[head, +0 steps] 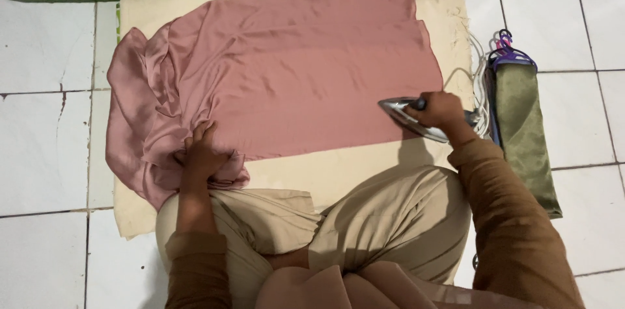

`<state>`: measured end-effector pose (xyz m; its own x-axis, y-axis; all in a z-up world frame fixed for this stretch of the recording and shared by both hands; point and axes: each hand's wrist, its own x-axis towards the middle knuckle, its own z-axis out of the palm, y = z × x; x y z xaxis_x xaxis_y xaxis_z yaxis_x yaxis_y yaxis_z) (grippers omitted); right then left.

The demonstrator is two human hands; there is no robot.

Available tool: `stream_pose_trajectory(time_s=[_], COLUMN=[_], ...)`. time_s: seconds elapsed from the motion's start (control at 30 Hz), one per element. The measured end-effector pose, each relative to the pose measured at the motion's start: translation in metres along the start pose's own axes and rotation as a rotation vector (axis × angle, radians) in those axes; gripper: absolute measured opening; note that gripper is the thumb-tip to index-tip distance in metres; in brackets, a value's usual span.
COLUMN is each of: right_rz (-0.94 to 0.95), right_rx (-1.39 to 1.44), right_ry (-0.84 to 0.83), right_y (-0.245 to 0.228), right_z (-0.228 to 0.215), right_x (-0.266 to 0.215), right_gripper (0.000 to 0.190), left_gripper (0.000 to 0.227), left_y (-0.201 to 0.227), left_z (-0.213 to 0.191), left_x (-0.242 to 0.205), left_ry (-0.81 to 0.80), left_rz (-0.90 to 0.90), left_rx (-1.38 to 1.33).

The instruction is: Ironing a pink satin garment on a flat surface on the floor.

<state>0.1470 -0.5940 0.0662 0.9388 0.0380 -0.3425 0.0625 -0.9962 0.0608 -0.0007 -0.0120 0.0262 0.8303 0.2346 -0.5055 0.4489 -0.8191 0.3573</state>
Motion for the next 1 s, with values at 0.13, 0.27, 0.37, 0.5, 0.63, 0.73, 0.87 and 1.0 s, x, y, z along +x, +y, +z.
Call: stream_pose_trajectory(time_s=[0.13,0.27,0.37,0.5,0.63,0.73,0.87,1.0], right_rz=[-0.178,-0.444,-0.52,-0.338,-0.112,0.092,0.019,-0.301], right_rx=[-0.036,-0.047,-0.036,-0.031,0.003,0.056,0.052,-0.028], right_ry=[-0.018,0.037,0.053,0.011,0.04,0.089,0.015,-0.041], right_y=[-0.052,-0.113,-0.129,-0.1,-0.056,-0.047,-0.065,-0.127], right_z=[-0.007,-0.017,-0.03,-0.016,-0.006,-0.006,-0.004,-0.035], right_x=[-0.024,-0.051,-0.059,-0.032,0.005,0.014,0.008,-0.038], right_gripper=[0.059,0.051,0.052,0.061,0.063,0.062,0.066,0.06], left_gripper=[0.092,0.092,0.092,0.091,0.09,0.093,0.093,0.094], left_y=[-0.019,-0.014,-0.011,-0.019,-0.009,-0.006,-0.011,-0.013], left_z=[0.02,0.012,0.01,0.015,0.006,0.004,0.01,0.007], left_x=[0.02,0.014,0.009,0.017,0.005,0.003,0.01,0.007], left_ry=[0.018,0.011,-0.005,0.008,0.048,0.058,0.034,0.044], left_rz=[0.008,0.018,0.002,0.009,0.039,0.04,0.029,0.048], left_rx=[0.018,0.011,0.012,-0.011,-0.049,-0.008,-0.005,-0.015])
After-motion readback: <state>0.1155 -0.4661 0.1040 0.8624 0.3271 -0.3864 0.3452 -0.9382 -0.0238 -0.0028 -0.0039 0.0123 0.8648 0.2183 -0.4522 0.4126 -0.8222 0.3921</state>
